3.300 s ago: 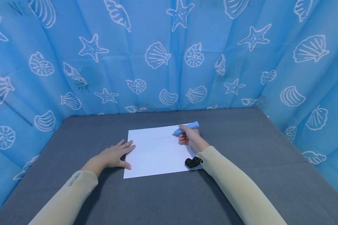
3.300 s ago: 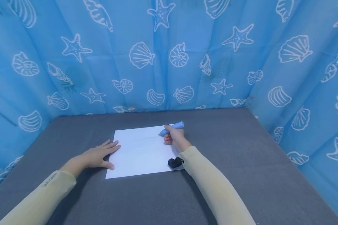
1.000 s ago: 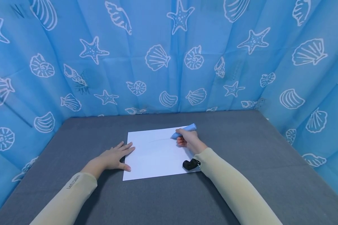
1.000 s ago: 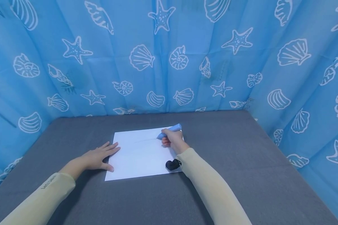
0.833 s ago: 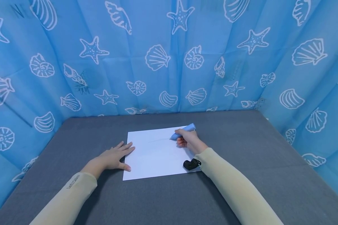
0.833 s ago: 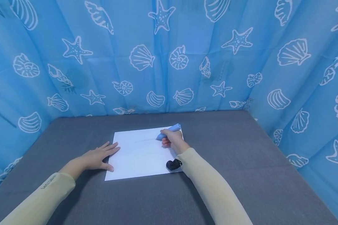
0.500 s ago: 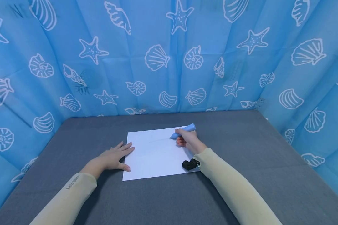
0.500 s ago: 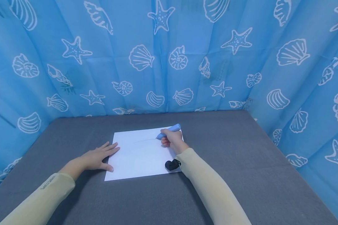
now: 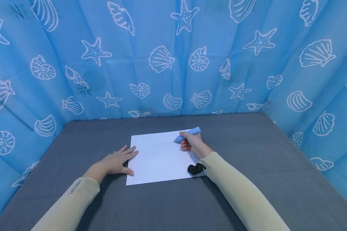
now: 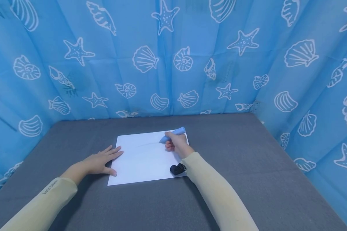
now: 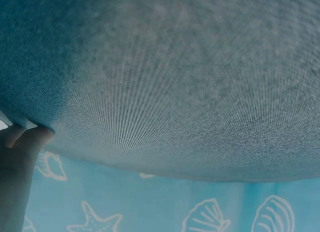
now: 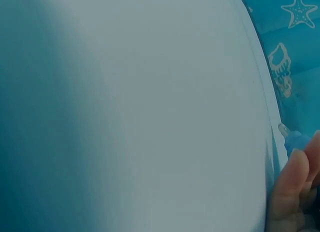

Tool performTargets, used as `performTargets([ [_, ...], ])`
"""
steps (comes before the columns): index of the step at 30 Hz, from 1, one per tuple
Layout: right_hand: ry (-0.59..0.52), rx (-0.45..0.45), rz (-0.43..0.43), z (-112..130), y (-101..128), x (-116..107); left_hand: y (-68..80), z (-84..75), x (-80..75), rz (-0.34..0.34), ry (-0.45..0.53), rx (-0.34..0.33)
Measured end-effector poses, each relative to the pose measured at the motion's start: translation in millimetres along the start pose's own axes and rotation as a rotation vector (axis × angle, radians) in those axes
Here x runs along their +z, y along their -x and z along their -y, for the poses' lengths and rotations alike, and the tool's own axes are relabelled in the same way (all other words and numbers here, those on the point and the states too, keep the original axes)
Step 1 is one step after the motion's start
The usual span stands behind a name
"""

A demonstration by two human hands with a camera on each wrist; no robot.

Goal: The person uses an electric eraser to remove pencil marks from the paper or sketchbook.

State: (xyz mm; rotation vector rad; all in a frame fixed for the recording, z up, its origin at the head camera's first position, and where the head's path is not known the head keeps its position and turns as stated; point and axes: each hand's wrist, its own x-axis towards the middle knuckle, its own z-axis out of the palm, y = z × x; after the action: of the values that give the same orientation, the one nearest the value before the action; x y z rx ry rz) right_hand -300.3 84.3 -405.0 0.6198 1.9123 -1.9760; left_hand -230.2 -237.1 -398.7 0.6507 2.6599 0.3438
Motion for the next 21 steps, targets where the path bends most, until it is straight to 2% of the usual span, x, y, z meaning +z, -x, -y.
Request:
performTargets([
  [5, -0.063, 0.02, 0.022, 1.1, -0.2, -3.3, 0.3, 1.2, 0.1, -0.001, 0.013, 0.009],
  [10, -0.046, 0.009, 0.071, 2.1, 1.0, 0.7, -0.3, 3.4, 1.1, -0.006, 0.013, 0.014],
  [16, -0.016, -0.002, -0.01, -0.5, 1.4, 4.0, -1.7, 2.3, 1.8, 0.0, 0.011, 0.004],
  [21, 0.01, -0.009, -0.003, -0.9, 1.3, 5.3, -1.8, 3.3, 1.4, 0.005, -0.005, -0.007],
])
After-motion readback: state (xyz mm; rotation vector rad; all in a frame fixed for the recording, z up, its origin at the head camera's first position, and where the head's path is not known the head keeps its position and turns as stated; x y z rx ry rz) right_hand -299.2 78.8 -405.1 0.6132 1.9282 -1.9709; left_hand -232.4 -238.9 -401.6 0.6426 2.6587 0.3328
